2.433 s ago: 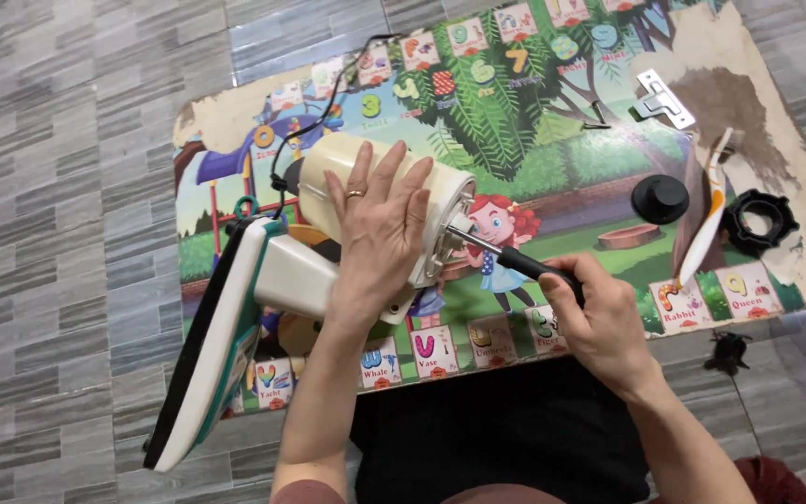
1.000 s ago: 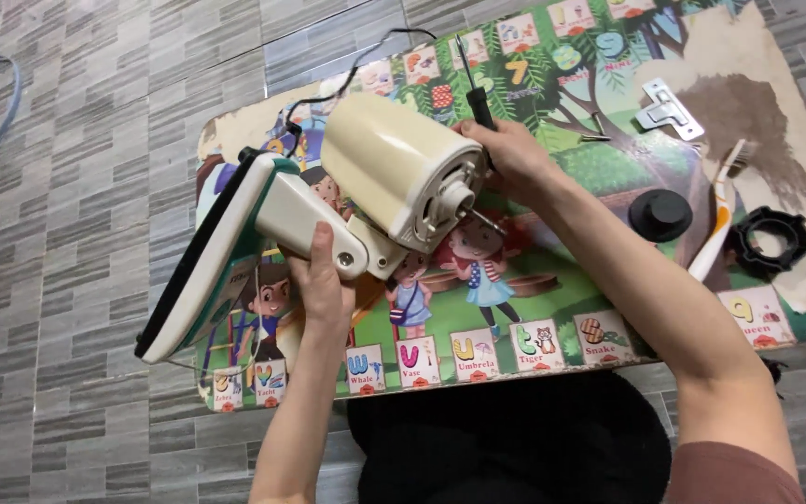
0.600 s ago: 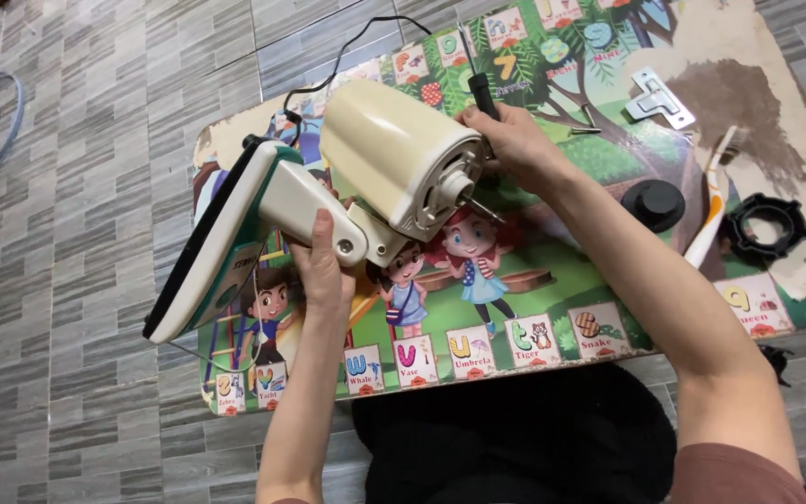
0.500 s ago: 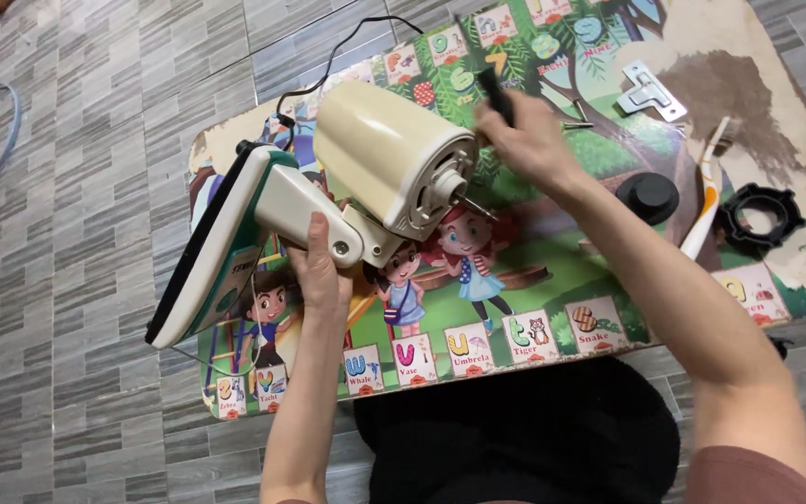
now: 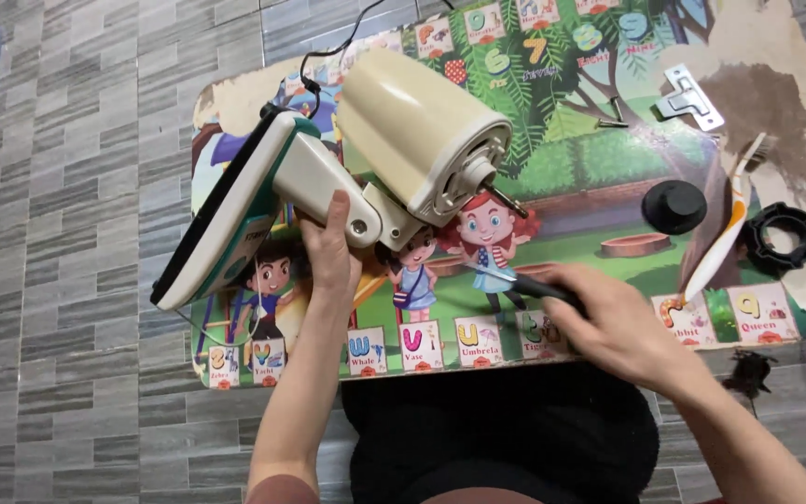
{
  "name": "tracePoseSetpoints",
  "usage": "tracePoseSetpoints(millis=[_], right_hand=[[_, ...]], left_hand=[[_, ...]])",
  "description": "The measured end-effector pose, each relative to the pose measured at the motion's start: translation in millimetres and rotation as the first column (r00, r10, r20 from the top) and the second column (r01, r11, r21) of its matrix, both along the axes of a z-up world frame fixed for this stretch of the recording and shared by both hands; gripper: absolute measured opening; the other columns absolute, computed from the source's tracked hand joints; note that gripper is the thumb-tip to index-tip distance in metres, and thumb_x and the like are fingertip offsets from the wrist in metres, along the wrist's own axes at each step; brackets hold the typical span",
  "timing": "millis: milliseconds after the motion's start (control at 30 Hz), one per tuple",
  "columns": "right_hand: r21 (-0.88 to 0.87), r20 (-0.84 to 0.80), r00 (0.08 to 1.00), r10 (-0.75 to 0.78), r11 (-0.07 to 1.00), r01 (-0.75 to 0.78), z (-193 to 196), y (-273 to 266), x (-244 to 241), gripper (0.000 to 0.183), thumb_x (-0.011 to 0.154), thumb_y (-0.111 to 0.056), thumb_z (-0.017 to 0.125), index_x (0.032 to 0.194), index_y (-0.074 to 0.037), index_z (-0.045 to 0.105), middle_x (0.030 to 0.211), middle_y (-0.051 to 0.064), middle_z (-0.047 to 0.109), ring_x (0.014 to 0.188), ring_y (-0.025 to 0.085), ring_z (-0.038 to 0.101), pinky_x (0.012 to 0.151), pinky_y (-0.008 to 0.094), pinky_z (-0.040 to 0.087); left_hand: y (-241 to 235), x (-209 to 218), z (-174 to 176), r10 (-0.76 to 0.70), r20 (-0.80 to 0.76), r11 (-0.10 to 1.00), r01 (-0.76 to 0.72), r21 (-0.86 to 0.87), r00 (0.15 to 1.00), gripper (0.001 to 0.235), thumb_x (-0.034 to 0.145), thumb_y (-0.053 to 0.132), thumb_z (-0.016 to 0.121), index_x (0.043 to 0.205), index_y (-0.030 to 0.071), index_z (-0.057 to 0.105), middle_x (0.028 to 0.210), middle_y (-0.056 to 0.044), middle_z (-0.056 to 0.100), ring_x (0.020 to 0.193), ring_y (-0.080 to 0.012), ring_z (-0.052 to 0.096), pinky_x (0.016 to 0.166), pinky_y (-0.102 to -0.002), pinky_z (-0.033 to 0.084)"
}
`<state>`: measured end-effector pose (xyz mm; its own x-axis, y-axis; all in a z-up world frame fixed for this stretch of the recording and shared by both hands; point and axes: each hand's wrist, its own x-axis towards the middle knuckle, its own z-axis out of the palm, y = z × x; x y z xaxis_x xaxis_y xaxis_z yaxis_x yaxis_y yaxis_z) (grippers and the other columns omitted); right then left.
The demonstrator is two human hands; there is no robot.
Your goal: The person assembles a beige and white appliance, likely a fan, on a colorful mat. They use a screwdriver to tighten screws on the motor housing and then attach a metal bracket to the base of the unit.
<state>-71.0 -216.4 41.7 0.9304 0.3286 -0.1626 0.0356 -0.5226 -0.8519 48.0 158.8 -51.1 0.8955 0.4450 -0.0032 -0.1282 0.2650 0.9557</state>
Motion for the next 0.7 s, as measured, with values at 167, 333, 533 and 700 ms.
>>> tracePoseSetpoints(millis=[167,333,533,700], right_hand=[[-0.216,0.026,0.996,-0.085,0.972,0.088,-16.9,21.1,14.7,0.038,0.099,-0.039,0.048,0.128,-0.016,0.058,0.1,0.016,0.073,0.097,0.038,0.075,0.088,0.052,0.056],[-0.266,0.071,0.985,-0.158,0.949,0.171,-37.2,32.6,19.2,0.038,0.097,-0.048,0.048,0.123,-0.021,0.054,0.082,0.015,0.071,0.084,0.04,0.076,0.075,0.052,0.056],[-0.14,0.406,0.886,-0.222,0.943,0.301,-39.1,36.0,20.9,0.025,0.096,-0.036,0.058,0.108,-0.016,0.065,0.089,0.007,0.06,0.091,0.031,0.064,0.078,0.043,0.053],[-0.116,0.147,0.97,-0.196,0.97,0.214,-30.3,46.9,23.9,0.023,0.103,-0.027,0.047,0.113,-0.007,0.049,0.071,0.009,0.07,0.052,0.024,0.063,0.051,0.04,0.054]], left_hand=[[-38.8,-39.0,71.7,-0.077,-0.012,0.984,0.078,0.162,0.997,0.08,0.1,0.018,0.07,0.153,0.002,0.012,0.152,-0.024,0.025,0.139,-0.0281,0.033,0.116,-0.047,0.034],[-55.3,-69.0,115.2,-0.204,-0.08,0.661,0.197,0.724,0.976,0.111,0.089,0.027,0.074,0.165,0.011,-0.004,0.169,-0.027,-0.006,0.156,-0.0451,-0.003,0.124,-0.059,-0.001],[-70.3,-2.0,145.4,-0.514,0.025,0.1,0.031,0.994,0.858,0.106,0.084,0.045,0.09,0.164,0.011,0.029,0.166,-0.032,0.006,0.155,-0.0531,0.009,0.128,-0.061,0.011],[-104.5,58.3,167.7,-0.255,-0.249,0.05,0.27,0.962,0.934,0.091,0.098,0.072,0.044,0.167,0.017,0.019,0.17,-0.023,-0.009,0.154,-0.0504,-0.017,0.122,-0.072,0.002]])
